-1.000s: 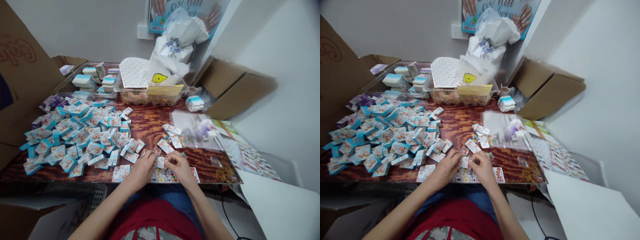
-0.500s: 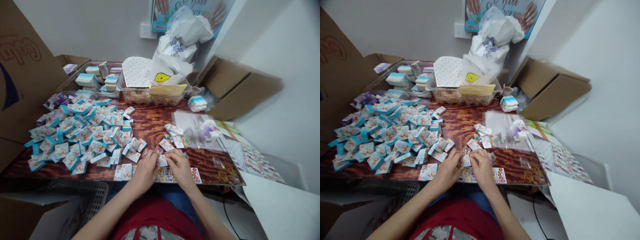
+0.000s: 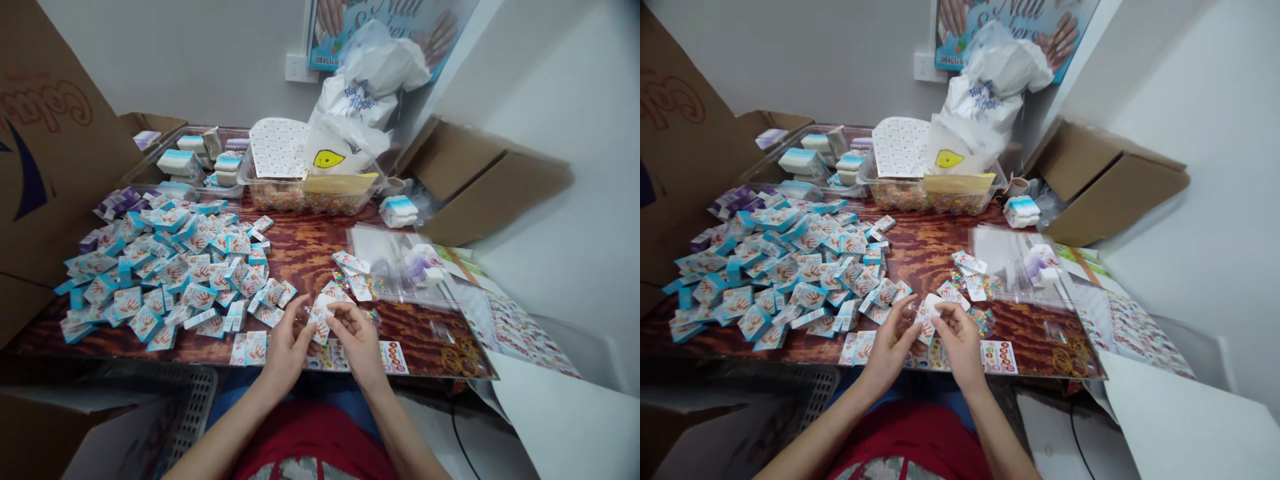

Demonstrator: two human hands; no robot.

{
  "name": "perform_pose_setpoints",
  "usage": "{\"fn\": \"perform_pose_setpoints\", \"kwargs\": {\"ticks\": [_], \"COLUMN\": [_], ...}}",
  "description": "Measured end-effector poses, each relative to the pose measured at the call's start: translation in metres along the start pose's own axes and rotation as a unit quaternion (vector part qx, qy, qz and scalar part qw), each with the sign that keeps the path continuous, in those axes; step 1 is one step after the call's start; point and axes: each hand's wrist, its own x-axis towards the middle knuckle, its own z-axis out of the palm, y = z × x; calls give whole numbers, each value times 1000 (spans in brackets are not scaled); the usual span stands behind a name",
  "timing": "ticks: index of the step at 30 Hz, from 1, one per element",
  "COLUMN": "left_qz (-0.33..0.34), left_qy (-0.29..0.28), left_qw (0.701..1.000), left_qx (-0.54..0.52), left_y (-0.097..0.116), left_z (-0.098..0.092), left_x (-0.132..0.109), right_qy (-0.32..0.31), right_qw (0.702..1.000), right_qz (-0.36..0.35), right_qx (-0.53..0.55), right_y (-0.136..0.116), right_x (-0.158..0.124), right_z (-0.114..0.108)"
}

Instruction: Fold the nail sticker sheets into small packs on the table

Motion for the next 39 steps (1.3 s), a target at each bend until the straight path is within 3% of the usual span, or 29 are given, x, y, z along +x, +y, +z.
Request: {"fn": "perform_pose_setpoints", "kwargs": {"ticks": [5, 10, 13, 18, 23, 39], "left_qz": [81, 61, 52, 57, 68, 33], "left_qy": [-56, -77, -87, -81, -60, -85], "left_qw": [992, 995, 993, 990, 990, 990], "left_qx": [78, 28, 60, 97, 112, 106], "left_y": [3, 2, 0, 0, 5, 0], "left_z": [-8, -12, -16, -18, -14, -14], "left_x": [-1, 0, 0, 1, -2, -13], "right_qy": [-9, -48, -86, -73, -113, -83], "right_qw": [999, 999, 994, 997, 990, 988], "right_qz": [6, -11, -12, -13, -32, 117], "right_qx": [50, -19, -60, -25, -77, 65], "right_y": [-2, -4, -2, 0, -9, 3], "right_x": [2, 1, -2, -4, 5, 8], "right_z": [-5, -10, -10, -6, -9, -10]}}
